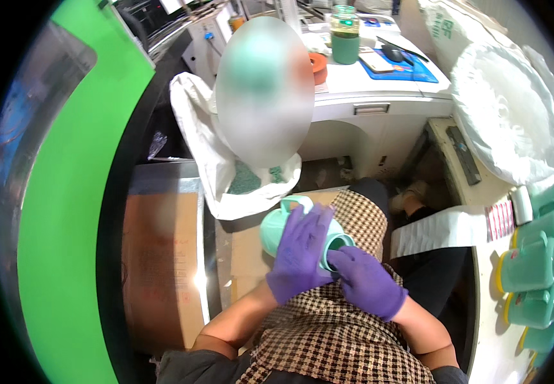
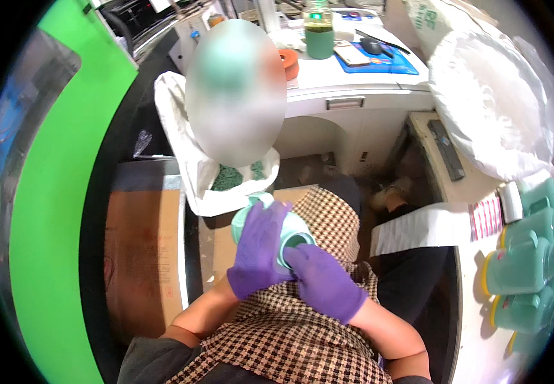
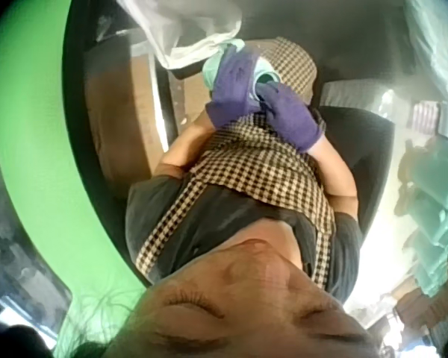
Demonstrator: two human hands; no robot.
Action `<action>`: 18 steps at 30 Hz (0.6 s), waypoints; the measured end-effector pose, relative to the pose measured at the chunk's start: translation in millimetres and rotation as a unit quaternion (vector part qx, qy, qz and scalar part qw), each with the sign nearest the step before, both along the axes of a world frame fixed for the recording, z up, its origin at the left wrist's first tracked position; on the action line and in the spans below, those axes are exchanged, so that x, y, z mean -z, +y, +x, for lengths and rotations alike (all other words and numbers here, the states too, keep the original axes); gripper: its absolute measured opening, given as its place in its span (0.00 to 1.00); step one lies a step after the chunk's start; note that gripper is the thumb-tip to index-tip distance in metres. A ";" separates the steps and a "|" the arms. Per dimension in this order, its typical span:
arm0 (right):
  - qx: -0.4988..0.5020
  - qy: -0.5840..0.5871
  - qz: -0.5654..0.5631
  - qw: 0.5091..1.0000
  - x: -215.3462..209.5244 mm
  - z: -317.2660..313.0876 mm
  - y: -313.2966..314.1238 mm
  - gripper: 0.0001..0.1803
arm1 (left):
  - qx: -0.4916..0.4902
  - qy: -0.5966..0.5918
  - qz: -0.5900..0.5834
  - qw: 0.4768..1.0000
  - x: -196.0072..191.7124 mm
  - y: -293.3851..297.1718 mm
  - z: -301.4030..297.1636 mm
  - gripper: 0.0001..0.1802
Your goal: The person assembles light green plastic containers by inserting white plastic rings into the openings and attaching yellow lids. They handle each container one at a time, place the finished units on a nearby table, and repeat the process.
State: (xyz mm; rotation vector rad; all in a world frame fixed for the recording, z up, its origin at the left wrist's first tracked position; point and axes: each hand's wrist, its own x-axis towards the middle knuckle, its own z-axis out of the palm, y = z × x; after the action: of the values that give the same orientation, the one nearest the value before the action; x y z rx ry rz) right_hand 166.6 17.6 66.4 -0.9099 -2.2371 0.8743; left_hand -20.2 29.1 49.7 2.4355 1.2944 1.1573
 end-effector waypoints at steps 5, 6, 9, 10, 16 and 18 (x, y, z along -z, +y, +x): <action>0.068 0.075 0.001 0.995 32.5 -0.6 -19.2 0.27 | 0.070 0.098 0.016 0.993 -3.2 5.6 -1.1 0.37; 0.049 0.098 -0.025 0.994 34.7 6.0 -19.6 0.29 | 0.088 0.108 0.033 0.990 -8.2 5.9 3.0 0.35; 0.073 0.138 0.047 0.987 18.7 14.8 -26.8 0.26 | 0.107 0.159 0.064 0.979 -12.2 9.0 10.5 0.29; 0.098 0.164 0.062 0.980 11.9 24.0 -27.5 0.23 | 0.111 0.163 0.100 0.975 -16.3 11.3 12.8 0.26; 0.537 0.026 0.284 0.794 10.6 170.3 -9.9 0.10 | 0.223 0.124 -0.277 0.926 6.6 -27.9 -1.0 0.16; 0.576 0.024 0.269 0.772 38.9 249.8 10.0 0.07 | 0.268 -0.125 -0.677 0.674 38.7 -46.2 -7.3 0.17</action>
State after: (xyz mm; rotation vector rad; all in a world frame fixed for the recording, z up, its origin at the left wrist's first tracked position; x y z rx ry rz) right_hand 416.4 27.6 27.5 -1.5822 -1.2724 -0.3053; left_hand -27.6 -17.1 10.9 1.2285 0.7092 0.1075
